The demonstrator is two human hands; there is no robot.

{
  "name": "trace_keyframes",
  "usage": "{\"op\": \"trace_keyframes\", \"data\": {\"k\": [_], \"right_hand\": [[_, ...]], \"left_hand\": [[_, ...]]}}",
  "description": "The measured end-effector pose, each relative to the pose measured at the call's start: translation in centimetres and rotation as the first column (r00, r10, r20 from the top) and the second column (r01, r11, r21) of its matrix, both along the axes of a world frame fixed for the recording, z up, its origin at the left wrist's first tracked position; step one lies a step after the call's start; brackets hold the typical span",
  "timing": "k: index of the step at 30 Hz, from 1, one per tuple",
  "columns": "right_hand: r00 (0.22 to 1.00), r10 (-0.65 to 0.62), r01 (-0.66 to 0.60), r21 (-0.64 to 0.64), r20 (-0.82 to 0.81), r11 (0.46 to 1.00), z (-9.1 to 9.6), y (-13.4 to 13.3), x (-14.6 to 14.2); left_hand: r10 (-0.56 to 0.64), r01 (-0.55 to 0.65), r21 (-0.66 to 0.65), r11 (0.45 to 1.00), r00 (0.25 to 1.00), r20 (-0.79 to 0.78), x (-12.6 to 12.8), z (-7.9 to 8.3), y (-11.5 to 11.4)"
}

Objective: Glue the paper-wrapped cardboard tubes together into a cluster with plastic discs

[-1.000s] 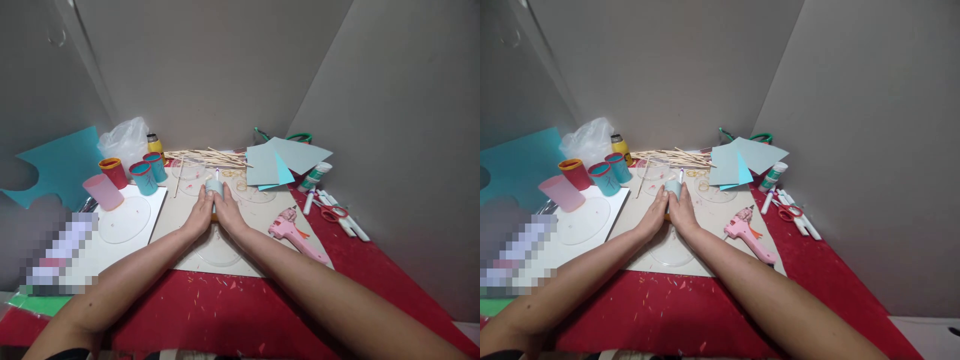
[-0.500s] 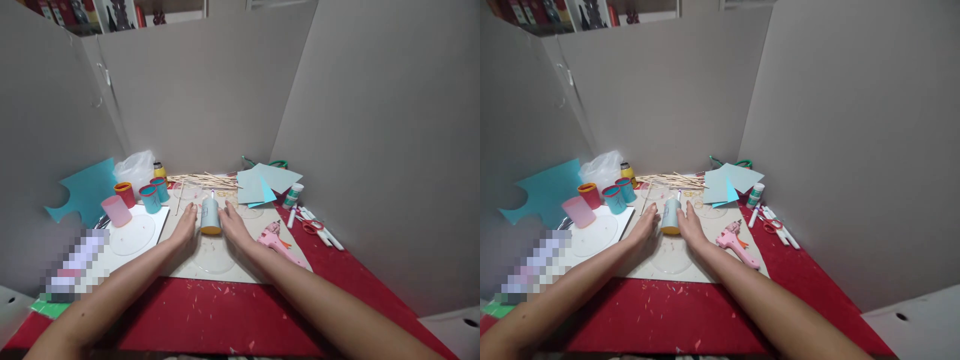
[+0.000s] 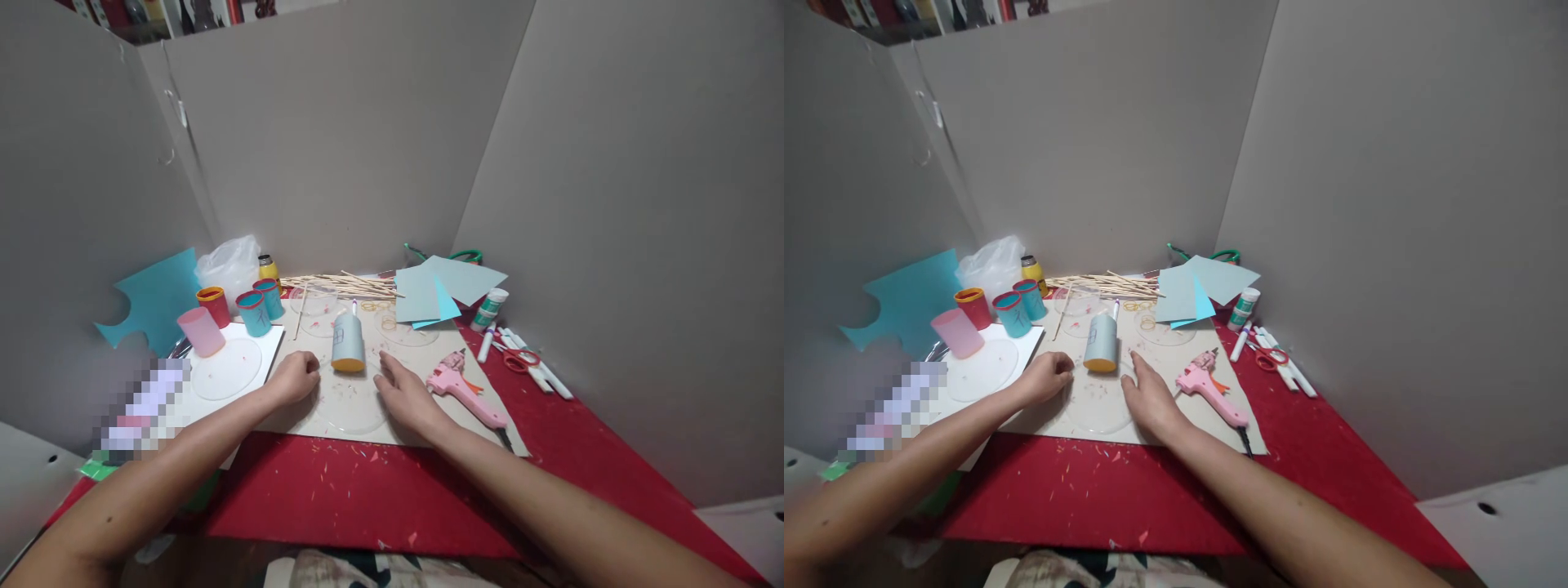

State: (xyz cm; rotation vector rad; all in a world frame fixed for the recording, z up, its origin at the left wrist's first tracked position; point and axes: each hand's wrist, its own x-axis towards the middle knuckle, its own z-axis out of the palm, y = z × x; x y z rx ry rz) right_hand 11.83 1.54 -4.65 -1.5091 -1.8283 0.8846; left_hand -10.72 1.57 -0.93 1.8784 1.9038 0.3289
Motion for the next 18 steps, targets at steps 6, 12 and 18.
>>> {"op": "trace_keyframes", "data": {"k": [6,12,18], "right_hand": [[0.976,0.056,-0.064,0.035,0.211,0.997,0.8,-1.2,0.1],[0.865,0.138,-0.180,0.042,0.482,0.983,2.3,-1.9,0.5],[0.719,0.169,-0.190,-0.043,0.674,0.981,3.6,-1.5,0.5]], "left_hand": [[-0.026,0.022,-0.043,0.999,0.996,-0.087,0.2,0.5,-0.6],[-0.052,0.027,-0.140,0.990,0.982,-0.180,0.4,1.5,-0.8],[-0.059,0.013,-0.198,0.980,0.973,-0.224,0.7,2.0,-1.2]]}}
